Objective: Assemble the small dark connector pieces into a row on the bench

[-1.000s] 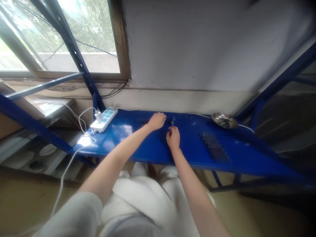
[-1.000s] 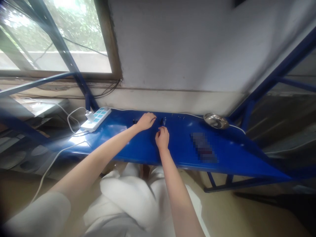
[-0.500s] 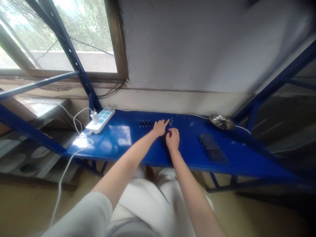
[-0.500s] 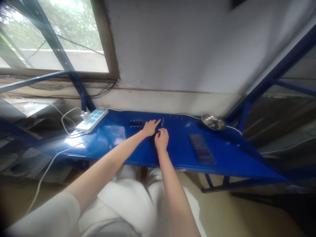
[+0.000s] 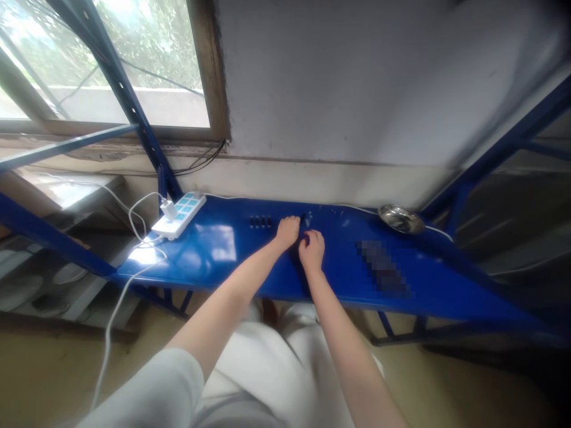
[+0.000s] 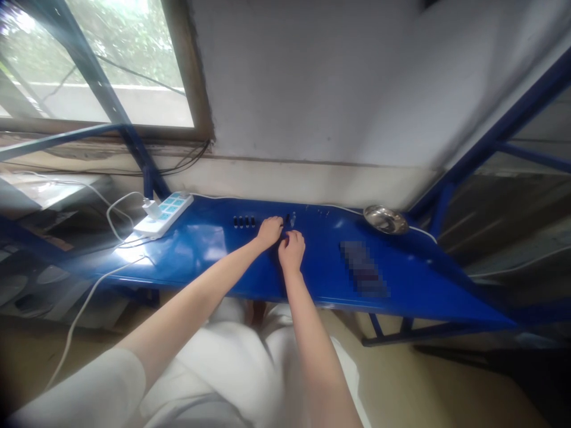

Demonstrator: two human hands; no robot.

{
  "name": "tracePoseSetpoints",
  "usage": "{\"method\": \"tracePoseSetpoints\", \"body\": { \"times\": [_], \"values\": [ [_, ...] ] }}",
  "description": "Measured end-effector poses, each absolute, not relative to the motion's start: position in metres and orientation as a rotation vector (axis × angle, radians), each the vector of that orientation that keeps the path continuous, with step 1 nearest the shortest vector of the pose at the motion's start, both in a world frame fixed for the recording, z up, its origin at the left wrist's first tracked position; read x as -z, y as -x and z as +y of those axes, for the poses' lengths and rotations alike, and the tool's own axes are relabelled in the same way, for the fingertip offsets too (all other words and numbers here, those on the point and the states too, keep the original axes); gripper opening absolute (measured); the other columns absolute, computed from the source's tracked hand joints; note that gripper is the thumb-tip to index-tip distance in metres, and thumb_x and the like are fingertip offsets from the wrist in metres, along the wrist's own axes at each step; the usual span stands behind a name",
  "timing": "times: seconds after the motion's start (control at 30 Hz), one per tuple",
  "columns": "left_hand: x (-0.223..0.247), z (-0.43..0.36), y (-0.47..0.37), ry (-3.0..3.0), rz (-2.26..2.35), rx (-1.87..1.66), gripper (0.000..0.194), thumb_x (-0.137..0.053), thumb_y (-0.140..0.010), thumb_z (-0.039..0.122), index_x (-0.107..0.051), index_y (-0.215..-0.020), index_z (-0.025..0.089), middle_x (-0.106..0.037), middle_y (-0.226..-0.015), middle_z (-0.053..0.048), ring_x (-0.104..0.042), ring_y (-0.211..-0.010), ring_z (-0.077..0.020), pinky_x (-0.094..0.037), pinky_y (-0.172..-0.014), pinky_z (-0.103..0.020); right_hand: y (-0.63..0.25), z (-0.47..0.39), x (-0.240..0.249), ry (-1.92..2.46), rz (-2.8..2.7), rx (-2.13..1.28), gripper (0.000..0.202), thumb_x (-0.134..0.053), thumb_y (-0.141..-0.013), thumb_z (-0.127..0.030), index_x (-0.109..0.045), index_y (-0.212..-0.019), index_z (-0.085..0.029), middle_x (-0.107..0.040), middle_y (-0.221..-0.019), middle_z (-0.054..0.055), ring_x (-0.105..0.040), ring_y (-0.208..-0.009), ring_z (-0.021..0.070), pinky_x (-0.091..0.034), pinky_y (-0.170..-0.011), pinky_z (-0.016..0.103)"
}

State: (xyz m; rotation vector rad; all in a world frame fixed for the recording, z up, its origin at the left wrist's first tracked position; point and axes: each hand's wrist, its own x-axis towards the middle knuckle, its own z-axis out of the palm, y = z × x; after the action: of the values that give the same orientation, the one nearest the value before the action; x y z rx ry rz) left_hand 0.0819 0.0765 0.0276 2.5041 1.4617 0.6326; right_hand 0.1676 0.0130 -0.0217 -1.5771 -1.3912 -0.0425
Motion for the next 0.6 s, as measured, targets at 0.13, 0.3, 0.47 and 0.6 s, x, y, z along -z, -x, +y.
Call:
{"method": "tracePoseSetpoints", "body": {
  "times": [0.13, 0.3, 0.47, 0.6],
  "values": [
    [-0.02, 0.064, -0.064, -2.11, 1.392, -0.975, 0.01, -0.048, -0.079, 0.016, -0.057, -0.083, 0.016, -0.062, -0.085, -0.006, -0.057, -0.081, -0.0155, -0.045, -0.074, -0.028, -0.168, 0.016, 0.028, 1.621, -1.36, 0.124, 0.032, -0.04, -0.075, -0.015, -0.063, -0.097, -0.017, -0.055, -0.11, 0.014, -0.046, -0.108, 0.0277, -0.038, -0.09, 0.049],
    [-0.019, 0.038, -0.036, -1.72, 1.348, -1.237, 0.008, -0.054, -0.076, 0.023, -0.057, -0.081, 0.017, -0.062, -0.079, -0.003, -0.057, -0.072, -0.0117, -0.047, -0.071, -0.025, -0.171, 0.029, 0.043, 1.67, -1.376, 0.09, 0.037, -0.039, -0.077, -0.019, -0.061, -0.107, -0.015, -0.051, -0.12, 0.017, -0.039, -0.119, 0.0299, -0.033, -0.096, 0.054],
    [-0.01, 0.022, -0.015, -1.437, 1.45, -1.277, 0.013, -0.056, -0.075, 0.028, -0.057, -0.081, 0.016, -0.063, -0.081, -0.004, -0.058, -0.074, -0.0123, -0.048, -0.072, -0.026, -0.175, 0.046, 0.054, 1.709, -1.388, -0.018, 0.038, -0.044, -0.079, -0.03, -0.059, -0.111, -0.017, -0.048, -0.125, 0.017, -0.036, -0.124, 0.0321, -0.024, -0.1, 0.058],
    [-0.001, 0.019, -0.008, -1.384, 1.412, -1.285, 0.016, -0.054, -0.077, 0.03, -0.057, -0.085, 0.017, -0.063, -0.084, -0.004, -0.059, -0.078, -0.0124, -0.048, -0.074, -0.026, -0.177, 0.055, 0.049, 1.817, -1.418, -0.14, 0.04, -0.044, -0.08, -0.032, -0.058, -0.115, -0.017, -0.044, -0.13, 0.017, -0.03, -0.128, 0.0334, -0.018, -0.102, 0.06]
  ]
}}
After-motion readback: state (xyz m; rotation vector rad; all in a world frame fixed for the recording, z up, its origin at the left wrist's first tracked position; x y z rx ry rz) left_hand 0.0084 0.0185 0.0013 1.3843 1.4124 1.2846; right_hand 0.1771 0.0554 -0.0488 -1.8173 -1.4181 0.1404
